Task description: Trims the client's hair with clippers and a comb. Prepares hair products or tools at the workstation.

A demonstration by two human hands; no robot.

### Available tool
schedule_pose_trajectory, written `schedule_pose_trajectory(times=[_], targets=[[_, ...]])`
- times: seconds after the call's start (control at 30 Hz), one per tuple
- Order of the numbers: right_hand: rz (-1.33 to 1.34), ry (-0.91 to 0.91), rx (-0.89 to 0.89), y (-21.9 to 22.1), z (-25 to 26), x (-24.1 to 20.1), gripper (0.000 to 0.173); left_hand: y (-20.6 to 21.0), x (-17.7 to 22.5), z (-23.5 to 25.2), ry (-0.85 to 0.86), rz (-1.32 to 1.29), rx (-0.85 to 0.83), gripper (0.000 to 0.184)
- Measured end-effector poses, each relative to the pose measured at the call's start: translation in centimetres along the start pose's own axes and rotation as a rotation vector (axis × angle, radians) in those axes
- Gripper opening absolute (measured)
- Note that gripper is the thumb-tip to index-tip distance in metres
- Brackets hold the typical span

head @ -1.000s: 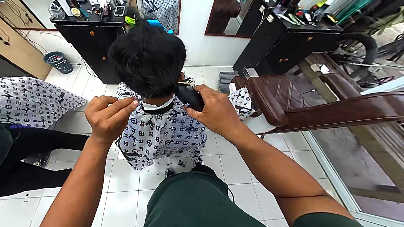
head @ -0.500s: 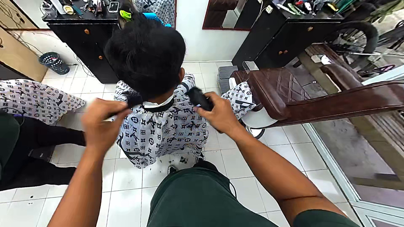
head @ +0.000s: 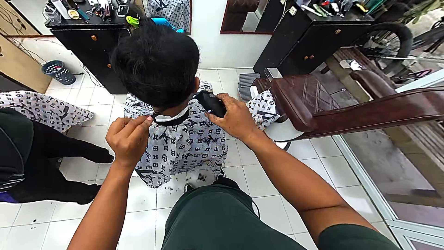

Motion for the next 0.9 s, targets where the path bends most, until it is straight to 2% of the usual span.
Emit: schedule_pose_trajectory(times=[0.1,0.2,0.37,0.43,0.47,0.53,0.57,0.6,0.67,0.7,0.73,0.77,0.87,0.9], targets=[[-0.019,-0.061,0.014,0.4,0.3,-0.7,0.050,0.1,-0.2,-0.5,0.125,0.076,0.009,0.016],[-0.014,-0.134,0.061,0.7,0.3,-1.7,0.048,0.3,-0.6,-0.8,0.158,0.075,0.007,0.017],[0.048,-0.316,0.126,2.0,-0.6,-6.4,0.048,0.0,-0.9,-0.4,0.222,0.008,0.034,0.014],[0.123,-0.383,0.095,2.6,-1.3,-7.9,0.048,-1.2,-0.6,0.8,0.170,-0.121,0.133,0.012],[0.167,-0.388,0.050,2.9,-1.7,-7.8,0.048,-2.1,-0.5,1.7,0.086,-0.188,0.162,0.016],[0.245,-0.315,-0.025,3.3,-2.8,-6.1,0.048,-4.0,-0.7,3.7,-0.124,-0.324,0.174,0.016],[0.265,-0.244,-0.060,3.5,-3.3,-4.5,0.048,-4.5,-0.9,4.6,-0.215,-0.326,0.124,0.017],[0.274,-0.161,-0.102,3.7,-3.7,-2.8,0.048,-4.7,-0.9,5.2,-0.262,-0.268,0.001,0.024],[0.279,-0.007,-0.175,3.9,-4.1,0.9,0.049,-3.7,-0.8,5.4,-0.248,-0.089,-0.388,0.030],[0.280,0.049,-0.184,3.9,-4.2,2.4,0.049,-3.0,-0.8,4.9,-0.195,-0.026,-0.518,0.028],[0.284,0.095,-0.182,3.7,-4.2,3.8,0.049,-2.7,-0.8,4.3,-0.150,-0.008,-0.556,0.027],[0.295,0.137,-0.178,3.5,-4.2,4.8,0.049,-3.0,-0.8,4.1,-0.146,-0.022,-0.526,0.026],[0.339,0.228,-0.156,3.1,-4.6,6.5,0.050,-5.7,-1.1,6.0,-0.279,-0.091,-0.267,0.032],[0.349,0.246,-0.143,3.0,-4.7,6.5,0.049,-5.9,-1.5,6.8,-0.289,-0.098,-0.234,0.033]])
Point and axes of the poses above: each hand's wrist, its own z-axis towards the middle knuckle, its own y-axis out of the palm, x = y × z, the point moved 4 cm from there along z, towards the middle knuckle, and after that the axes turned 12 degrees about -z, right-handed, at the moved point
